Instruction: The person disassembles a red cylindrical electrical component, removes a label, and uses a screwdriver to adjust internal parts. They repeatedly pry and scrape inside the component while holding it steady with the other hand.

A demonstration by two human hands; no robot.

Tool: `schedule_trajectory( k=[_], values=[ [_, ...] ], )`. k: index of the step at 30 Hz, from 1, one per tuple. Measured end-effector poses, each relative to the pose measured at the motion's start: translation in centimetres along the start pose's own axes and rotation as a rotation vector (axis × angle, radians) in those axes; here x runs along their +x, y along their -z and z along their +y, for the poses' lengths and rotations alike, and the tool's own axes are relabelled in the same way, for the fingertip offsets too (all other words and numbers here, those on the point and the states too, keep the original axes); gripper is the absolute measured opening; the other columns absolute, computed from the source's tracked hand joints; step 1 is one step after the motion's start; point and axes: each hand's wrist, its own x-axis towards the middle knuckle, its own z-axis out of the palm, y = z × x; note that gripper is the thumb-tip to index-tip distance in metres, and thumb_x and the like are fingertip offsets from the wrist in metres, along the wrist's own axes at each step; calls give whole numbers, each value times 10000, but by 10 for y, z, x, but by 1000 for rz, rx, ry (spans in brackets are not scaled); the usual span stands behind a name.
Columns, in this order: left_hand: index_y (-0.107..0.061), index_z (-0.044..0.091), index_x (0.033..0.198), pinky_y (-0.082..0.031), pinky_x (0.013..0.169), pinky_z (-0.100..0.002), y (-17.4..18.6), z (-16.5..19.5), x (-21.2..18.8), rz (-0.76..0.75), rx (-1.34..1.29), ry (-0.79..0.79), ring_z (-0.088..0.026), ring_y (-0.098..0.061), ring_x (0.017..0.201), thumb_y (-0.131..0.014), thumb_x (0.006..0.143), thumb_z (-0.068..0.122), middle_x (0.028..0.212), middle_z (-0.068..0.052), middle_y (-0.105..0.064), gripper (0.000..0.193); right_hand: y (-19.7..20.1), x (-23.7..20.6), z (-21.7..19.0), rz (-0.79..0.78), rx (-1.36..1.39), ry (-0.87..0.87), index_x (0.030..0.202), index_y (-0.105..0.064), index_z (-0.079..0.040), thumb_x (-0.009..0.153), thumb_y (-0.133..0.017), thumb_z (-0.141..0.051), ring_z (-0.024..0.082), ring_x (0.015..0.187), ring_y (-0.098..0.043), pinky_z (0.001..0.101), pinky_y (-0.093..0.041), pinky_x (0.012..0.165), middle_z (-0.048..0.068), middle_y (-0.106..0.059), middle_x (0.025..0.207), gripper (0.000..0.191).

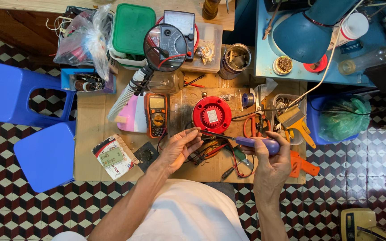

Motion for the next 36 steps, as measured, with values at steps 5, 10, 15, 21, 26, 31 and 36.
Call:
schedule_trajectory(
  k=[5,10,15,21,26,31,36],
  values=[
    [-674,40,1112,-614,922,-320,-8,10,-6,-18,35,6,-164,-718,947,-678,977,217,1033,-79,-733,222,-3,-2,6,7,-43,-34,1281,-523,39,1005,-612,-104,226,853,-752,316,-646,793,178,-690,1036,324],
    [-661,35,1090,-631,837,-311,-12,22,-13,-20,133,2,-176,-741,892,-691,966,272,998,-99,-746,269,0,-3,10,-1,36,-60,1289,-519,37,1004,-613,-106,224,838,-749,320,-654,792,178,-693,1036,332],
    [-646,6,1013,-621,675,-296,-14,33,-14,13,340,-4,-195,-752,753,-715,951,331,902,-136,-759,337,4,-4,12,-29,92,-96,1306,-515,35,1002,-608,-105,227,825,-743,329,-653,790,188,-692,1045,348],
    [-645,8,1024,-643,683,-275,-26,24,-12,11,329,-48,-182,-754,763,-709,951,399,911,-140,-762,403,-1,-23,13,-55,84,-45,1328,-500,43,1010,-608,-92,216,969,-725,334,-645,892,203,-666,1134,362],
    [-615,52,1029,-660,718,-302,-31,17,-13,93,204,-79,-180,-766,780,-711,941,368,929,-134,-756,342,4,-31,11,21,29,-28,1286,-489,32,1007,-576,-77,262,945,-757,341,-659,859,204,-683,1097,312],
    [-625,64,1054,-656,707,-297,-32,15,-14,104,127,-63,-180,-764,775,-728,924,335,926,-134,-760,318,2,-31,18,33,49,-61,1288,-494,30,1008,-579,-68,278,918,-757,347,-645,849,208,-685,1081,309],
    [-639,53,1062,-661,684,-296,-30,13,-17,135,109,-77,-185,-766,760,-743,915,327,889,-133,-755,328,2,-37,26,17,40,-50,1299,-492,26,1005,-589,-69,259,969,-751,345,-643,896,200,-674,1117,325]
  ],
)
